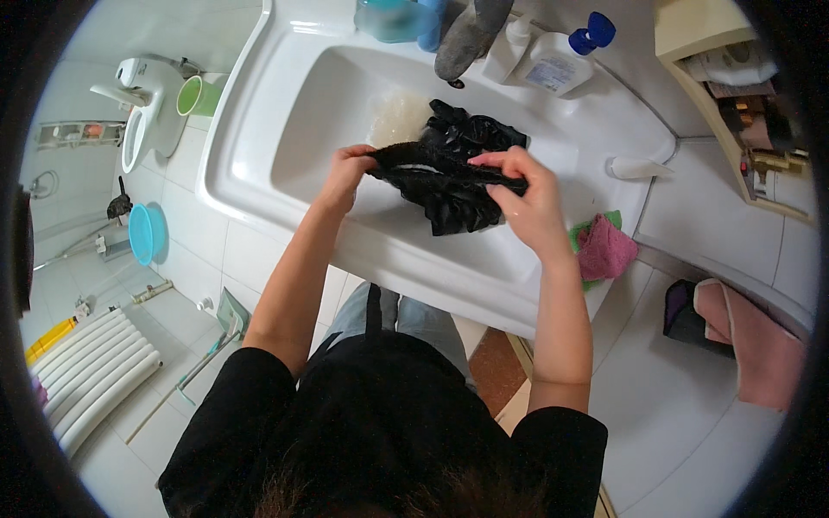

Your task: The person retrieves a black garment from a chair, carries it to the bathroom, and places it in the sink. They pour liquid detergent onto the garment, then repeatedly scrub, rinse, and wring the item by hand under running water.

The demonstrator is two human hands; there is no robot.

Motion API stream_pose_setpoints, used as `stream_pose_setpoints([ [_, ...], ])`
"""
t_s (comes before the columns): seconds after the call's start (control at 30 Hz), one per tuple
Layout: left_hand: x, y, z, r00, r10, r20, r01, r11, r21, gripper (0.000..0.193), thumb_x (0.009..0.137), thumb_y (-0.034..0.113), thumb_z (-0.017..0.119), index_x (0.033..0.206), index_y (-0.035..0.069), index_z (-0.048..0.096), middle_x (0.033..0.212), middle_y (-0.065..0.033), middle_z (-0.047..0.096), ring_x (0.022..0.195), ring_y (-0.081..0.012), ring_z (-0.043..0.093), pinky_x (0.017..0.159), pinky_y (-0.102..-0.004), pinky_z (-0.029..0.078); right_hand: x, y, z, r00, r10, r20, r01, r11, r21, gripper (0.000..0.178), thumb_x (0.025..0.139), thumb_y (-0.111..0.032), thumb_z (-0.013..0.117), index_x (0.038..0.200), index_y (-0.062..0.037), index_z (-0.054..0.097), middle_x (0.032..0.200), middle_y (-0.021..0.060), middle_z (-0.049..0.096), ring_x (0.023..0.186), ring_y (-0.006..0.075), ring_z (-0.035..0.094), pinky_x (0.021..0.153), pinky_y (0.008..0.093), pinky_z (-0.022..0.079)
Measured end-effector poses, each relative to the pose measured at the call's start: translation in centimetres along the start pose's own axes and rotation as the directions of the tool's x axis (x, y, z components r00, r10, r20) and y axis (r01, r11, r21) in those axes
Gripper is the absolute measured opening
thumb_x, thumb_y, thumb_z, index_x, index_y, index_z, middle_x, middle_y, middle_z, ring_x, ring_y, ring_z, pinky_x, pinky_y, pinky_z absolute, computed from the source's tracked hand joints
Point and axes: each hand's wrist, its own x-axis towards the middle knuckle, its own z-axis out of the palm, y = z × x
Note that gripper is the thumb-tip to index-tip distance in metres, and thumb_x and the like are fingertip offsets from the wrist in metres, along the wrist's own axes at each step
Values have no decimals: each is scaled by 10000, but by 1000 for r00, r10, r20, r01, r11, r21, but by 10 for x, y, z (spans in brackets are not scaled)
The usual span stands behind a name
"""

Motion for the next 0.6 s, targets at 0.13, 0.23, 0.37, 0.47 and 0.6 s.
stream_pose_setpoints([
  [0.13,-28,56,40,921,283,268,126,435,-892,521,780,110,483,1281,-24,532,1323,-222,560,1171,-333,566,1035,-436,432,14,-38,18,984,-44,-174,131,837,531,456,703,33,526,1156,-15,540,1382,243,519,1227,331,532,1075,403,392],
  [0.23,-11,54,69,877,403,262,177,237,-955,510,922,340,532,1363,89,481,1355,-232,518,1170,-372,548,1032,-461,438,26,-7,77,997,-83,-2,81,960,268,652,736,-34,538,1385,-42,478,1400,156,517,1312,255,460,1136,344,300],
  [0.37,15,20,72,934,315,167,-13,500,-866,337,914,416,636,852,102,530,867,-93,597,784,-233,551,722,-369,489,-1,-26,167,935,-280,-217,109,810,-576,241,839,-101,643,1078,-70,635,1310,188,502,1191,403,493,969,457,417],
  [0.47,-14,12,112,992,-107,67,105,402,-910,214,956,293,549,968,91,615,960,-75,651,908,-221,604,825,-343,508,52,16,119,897,78,-436,-289,848,-444,179,926,-220,577,846,-66,620,934,166,654,824,366,626,684,456,492],
  [0.6,5,-8,61,937,243,252,157,352,-923,345,955,421,509,942,99,633,919,-75,649,886,-230,605,812,-370,508,34,8,142,898,-373,-231,234,853,-466,206,889,-199,634,1067,-95,632,975,120,659,848,323,629,728,403,503],
])
